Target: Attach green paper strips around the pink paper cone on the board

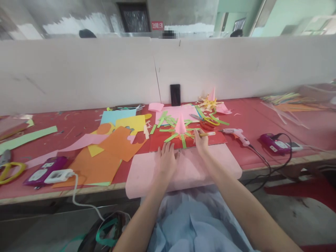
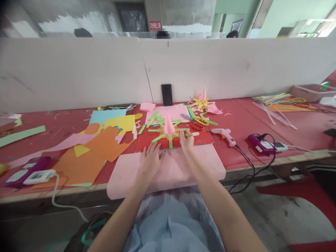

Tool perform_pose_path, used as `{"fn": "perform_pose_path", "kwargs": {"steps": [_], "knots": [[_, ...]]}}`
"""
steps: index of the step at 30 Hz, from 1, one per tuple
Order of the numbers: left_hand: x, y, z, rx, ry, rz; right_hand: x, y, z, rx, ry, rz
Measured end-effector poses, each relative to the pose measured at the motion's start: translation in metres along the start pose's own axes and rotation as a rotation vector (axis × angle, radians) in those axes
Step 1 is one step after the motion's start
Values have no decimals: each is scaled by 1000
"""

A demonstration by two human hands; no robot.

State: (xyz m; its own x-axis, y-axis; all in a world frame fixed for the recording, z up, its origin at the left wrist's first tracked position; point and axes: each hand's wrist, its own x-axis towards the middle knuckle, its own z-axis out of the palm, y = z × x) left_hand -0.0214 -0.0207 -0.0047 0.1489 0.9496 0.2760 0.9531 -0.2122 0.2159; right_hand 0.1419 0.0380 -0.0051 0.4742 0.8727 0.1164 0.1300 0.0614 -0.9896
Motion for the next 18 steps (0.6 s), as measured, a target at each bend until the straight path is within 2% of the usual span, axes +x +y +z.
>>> {"fn": "perform_pose_path", "kwargs": {"steps": [6, 9, 13, 18], "knots": [[1, -4, 6, -23, -21, -3, -4, -2, 0, -64, -47, -48], [1, -6, 8, -40, 3, 15, -8, -2, 0, -85, -86, -141], [0, -5, 9, -32, 36, 27, -10, 4, 2, -308, -160, -306], [0, -3, 7, -16, 35, 21, -6, 11, 8, -585, -318, -506]]}}
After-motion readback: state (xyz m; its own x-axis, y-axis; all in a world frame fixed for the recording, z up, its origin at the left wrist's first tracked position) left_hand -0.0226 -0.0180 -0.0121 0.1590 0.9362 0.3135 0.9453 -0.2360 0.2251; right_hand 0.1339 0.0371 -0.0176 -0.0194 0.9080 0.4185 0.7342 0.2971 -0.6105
